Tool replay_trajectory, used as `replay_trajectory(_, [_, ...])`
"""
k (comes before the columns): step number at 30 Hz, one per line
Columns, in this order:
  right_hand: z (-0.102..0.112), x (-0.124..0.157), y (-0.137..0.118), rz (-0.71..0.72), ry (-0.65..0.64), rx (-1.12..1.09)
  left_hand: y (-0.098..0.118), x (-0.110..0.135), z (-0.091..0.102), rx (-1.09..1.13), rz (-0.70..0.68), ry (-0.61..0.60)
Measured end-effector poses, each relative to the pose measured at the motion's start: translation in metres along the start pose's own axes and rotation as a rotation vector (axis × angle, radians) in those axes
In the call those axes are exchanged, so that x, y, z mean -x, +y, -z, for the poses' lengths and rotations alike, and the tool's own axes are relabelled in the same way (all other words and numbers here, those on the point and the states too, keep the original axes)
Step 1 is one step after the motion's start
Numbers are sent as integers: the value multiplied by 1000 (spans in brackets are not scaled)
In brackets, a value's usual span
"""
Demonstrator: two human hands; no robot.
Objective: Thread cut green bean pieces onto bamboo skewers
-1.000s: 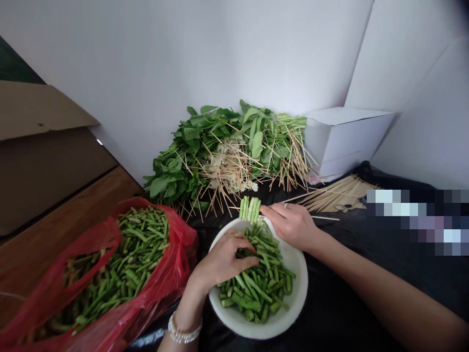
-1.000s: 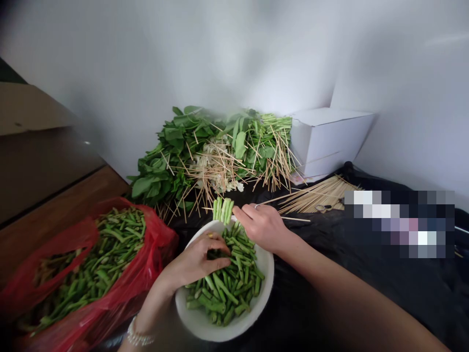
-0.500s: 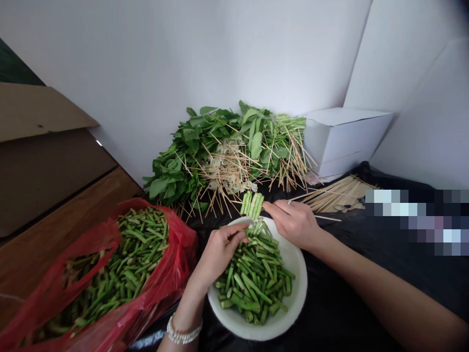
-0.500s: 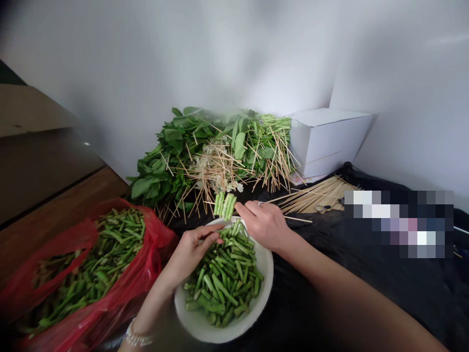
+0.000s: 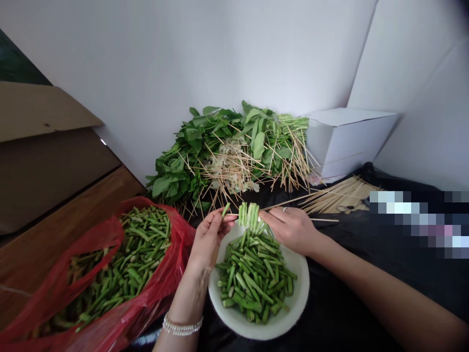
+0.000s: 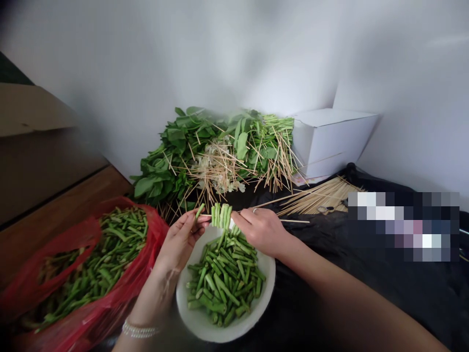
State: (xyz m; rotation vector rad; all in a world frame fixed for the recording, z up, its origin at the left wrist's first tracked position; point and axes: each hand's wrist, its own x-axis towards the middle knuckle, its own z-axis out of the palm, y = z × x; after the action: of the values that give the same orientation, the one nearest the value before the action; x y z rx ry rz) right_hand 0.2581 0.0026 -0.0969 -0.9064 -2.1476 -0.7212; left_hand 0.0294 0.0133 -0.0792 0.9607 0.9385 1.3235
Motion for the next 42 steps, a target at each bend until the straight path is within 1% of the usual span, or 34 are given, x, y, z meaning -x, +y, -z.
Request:
replay_trajectory(4, [-2, 1, 0, 10, -11, 3, -1, 1, -1, -58, -39, -37])
replay_trajectory(11, [-2, 1, -1, -15, -3, -16, -3, 0, 1, -202, -110, -73])
replay_trajectory(13, [-2, 1, -1, -23, -2, -22, -3, -1, 2, -268, -148, -57])
replay_trajectory(16, [-2, 1, -1, -25, -13, -28, -3, -1, 5, -394, -233, 20])
replay_trajectory(18, [-1, 1, -1, -25, -16, -27, -4, -3, 7, -421, -266, 67])
replay_trajectory(20, [-1, 0, -2, -29, -9, -27, -5, -4, 8, -341, -228, 68])
replay_trajectory(23, [0, 0, -3, -31, 2, -35, -7, -5, 8, -128, -111, 30])
replay_trajectory(25, [0, 0, -3, -32, 0, -39, -7, -5, 8, -49, -75, 23])
replay_trajectory(30, [0, 0, -2, -41, -8, -43, -3, -4, 9, 12, -25, 18])
replay_trajectory(35, [0, -1, -3, -20, 23, -82, 3, -3, 11, 101, 97, -10])
replay_trajectory(39, [0, -1, -4, -5, 49, -105, 5, -2, 8, 142, 153, -61])
replay_trajectory(42, [0, -1, -5, 14, 46, -110, 2, -1, 3, 131, 169, -58])
